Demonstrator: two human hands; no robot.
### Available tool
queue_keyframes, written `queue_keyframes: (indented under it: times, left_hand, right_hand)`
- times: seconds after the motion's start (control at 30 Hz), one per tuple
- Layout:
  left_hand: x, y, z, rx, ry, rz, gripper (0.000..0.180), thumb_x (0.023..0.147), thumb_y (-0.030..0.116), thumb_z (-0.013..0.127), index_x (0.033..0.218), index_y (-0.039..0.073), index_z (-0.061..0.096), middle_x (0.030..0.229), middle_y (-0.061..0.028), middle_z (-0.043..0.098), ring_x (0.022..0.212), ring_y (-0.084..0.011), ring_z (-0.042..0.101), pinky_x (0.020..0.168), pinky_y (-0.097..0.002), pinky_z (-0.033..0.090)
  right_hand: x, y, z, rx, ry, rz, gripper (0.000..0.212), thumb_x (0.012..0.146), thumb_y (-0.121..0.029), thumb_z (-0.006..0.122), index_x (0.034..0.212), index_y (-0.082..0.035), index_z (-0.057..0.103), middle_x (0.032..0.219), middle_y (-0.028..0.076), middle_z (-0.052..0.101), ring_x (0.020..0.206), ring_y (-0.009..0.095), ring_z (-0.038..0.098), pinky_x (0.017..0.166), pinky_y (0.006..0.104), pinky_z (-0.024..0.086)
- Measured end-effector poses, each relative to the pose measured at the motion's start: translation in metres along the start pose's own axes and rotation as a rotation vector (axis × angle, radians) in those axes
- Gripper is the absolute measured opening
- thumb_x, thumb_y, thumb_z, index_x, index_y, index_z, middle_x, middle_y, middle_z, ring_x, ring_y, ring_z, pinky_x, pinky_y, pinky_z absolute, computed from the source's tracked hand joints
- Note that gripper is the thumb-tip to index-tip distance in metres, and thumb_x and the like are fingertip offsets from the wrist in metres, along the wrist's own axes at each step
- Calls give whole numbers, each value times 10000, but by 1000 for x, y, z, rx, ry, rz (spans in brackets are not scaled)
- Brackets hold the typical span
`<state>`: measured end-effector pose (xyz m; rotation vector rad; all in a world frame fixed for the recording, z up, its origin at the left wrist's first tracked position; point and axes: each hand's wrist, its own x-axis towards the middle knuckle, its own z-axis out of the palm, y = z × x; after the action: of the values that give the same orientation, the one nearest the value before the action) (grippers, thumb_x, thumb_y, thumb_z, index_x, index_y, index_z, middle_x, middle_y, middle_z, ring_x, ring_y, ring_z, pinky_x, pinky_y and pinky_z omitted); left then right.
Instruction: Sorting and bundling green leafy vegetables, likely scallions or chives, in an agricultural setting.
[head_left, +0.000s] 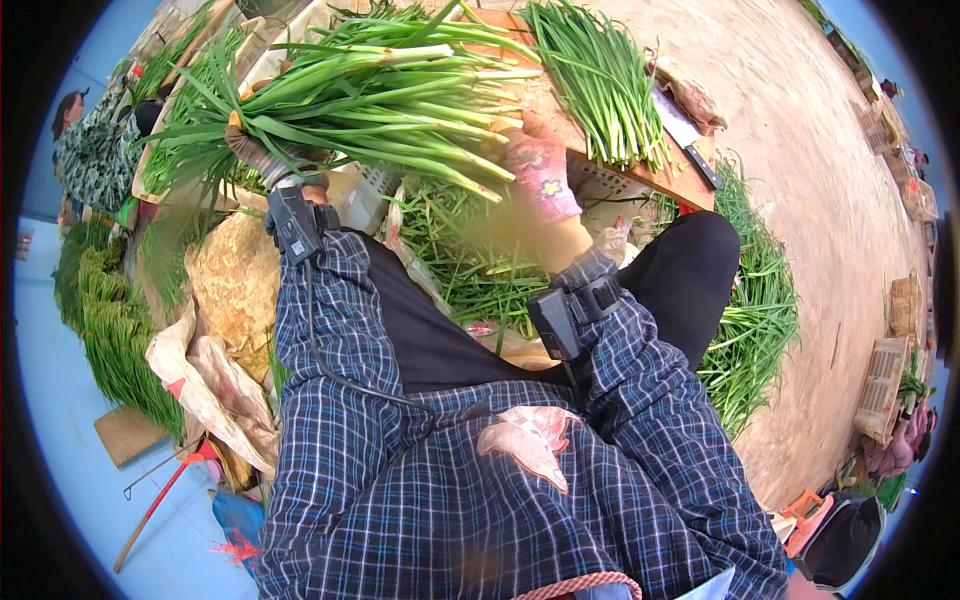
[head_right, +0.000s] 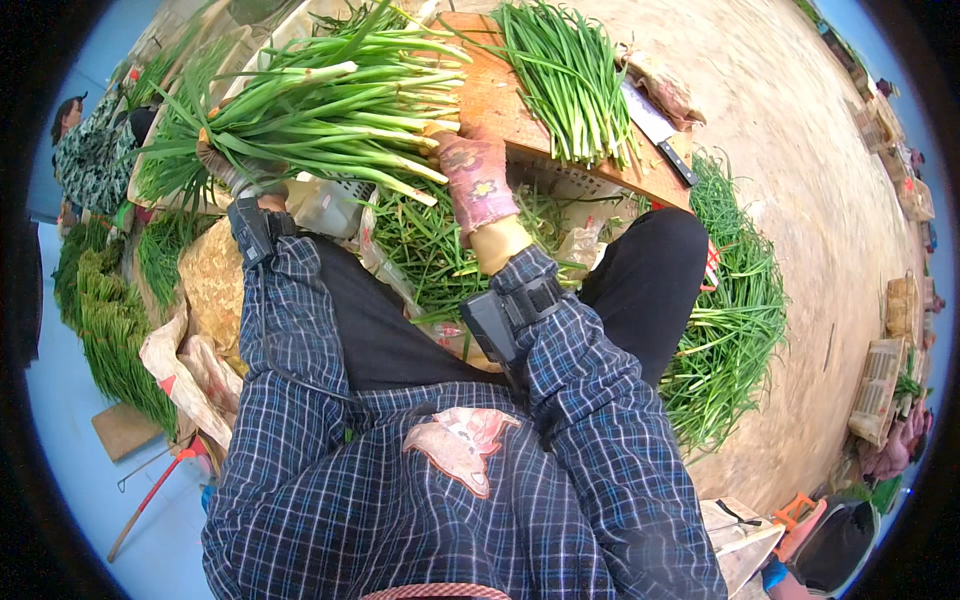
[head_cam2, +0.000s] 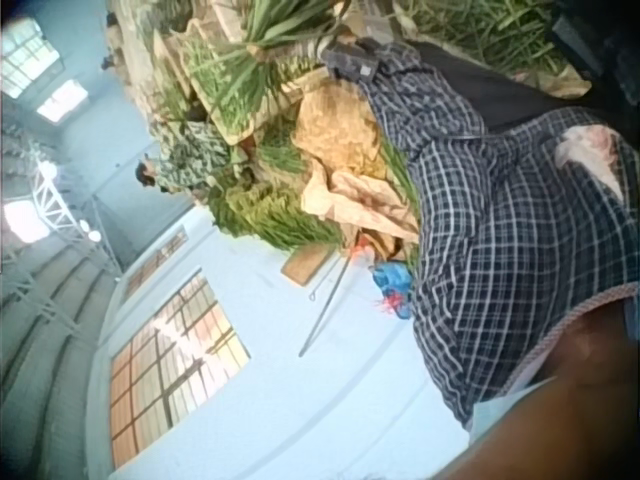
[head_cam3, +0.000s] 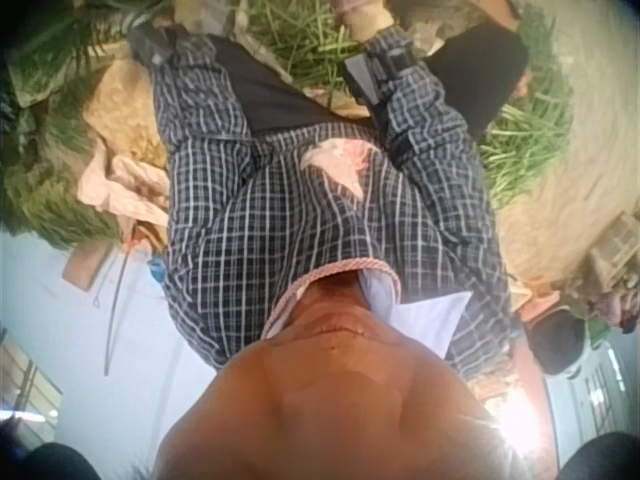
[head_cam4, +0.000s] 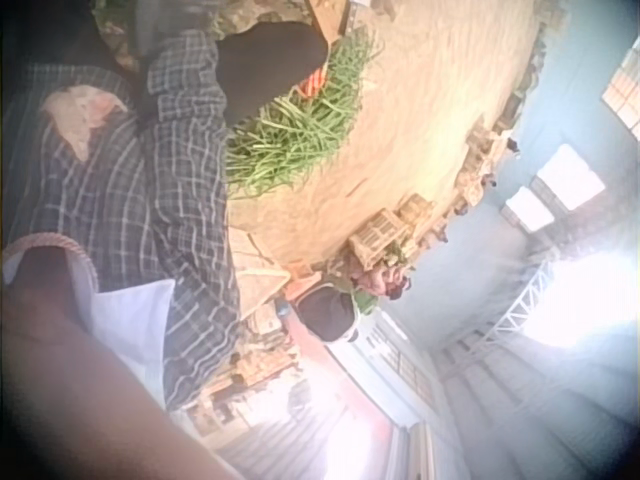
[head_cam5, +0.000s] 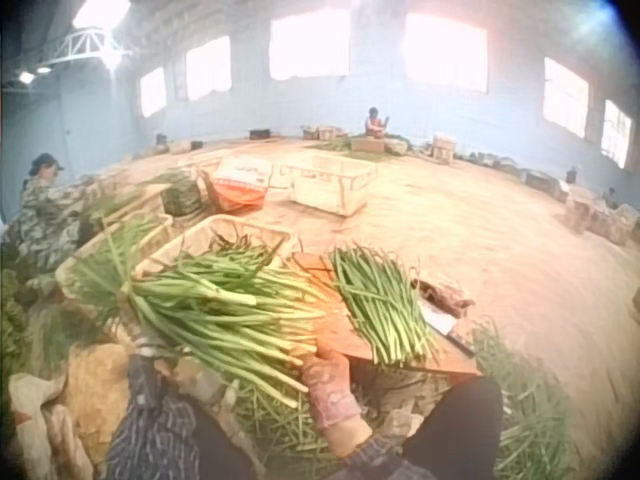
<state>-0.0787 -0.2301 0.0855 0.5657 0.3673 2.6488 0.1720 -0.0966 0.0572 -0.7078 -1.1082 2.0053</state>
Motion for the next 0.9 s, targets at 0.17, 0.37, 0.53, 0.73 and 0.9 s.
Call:
queue_keyframes:
  times: [0.17,0.37,0.53,0.73,0.9]
  left_hand:
    - [10,15,-27,137,3,-13,394,786,359,594,1037,56,617,1061,-119,625,978,-285,582,888,-467,476]
    - [14,5,-21,246,200,-146,392,834,379,503,1019,54,622,1022,-155,636,957,-331,578,889,-461,444]
    - [22,14,-30,310,360,-133,403,843,383,482,1020,48,617,1054,-163,627,961,-350,574,883,-478,436]
    - [19,20,-30,378,372,-7,423,846,405,472,1032,52,613,1077,-156,619,1001,-345,554,881,-490,430]
    - [0,21,-29,272,156,97,452,844,433,512,1139,98,583,1139,-112,597,1025,-300,548,920,-475,425]
  right_hand:
    - [-12,-8,9,9,-51,-172,256,752,-61,699,966,63,632,826,75,663,723,120,595,631,251,468]
    - [-8,-3,-10,-270,-16,-282,224,717,-107,661,932,-44,674,767,103,669,672,115,609,624,264,476]
    - [-10,-14,-31,-625,212,-490,89,740,-123,654,809,-67,658,656,48,613,587,108,559,573,256,456]
    - [-27,-19,-106,-1370,20,160,127,818,-226,593,833,-122,663,856,103,657,825,241,618,750,352,484]
    - [-29,-1,-127,-1830,-76,348,295,814,-206,566,1102,-159,613,1121,132,615,1065,293,577,917,394,441]
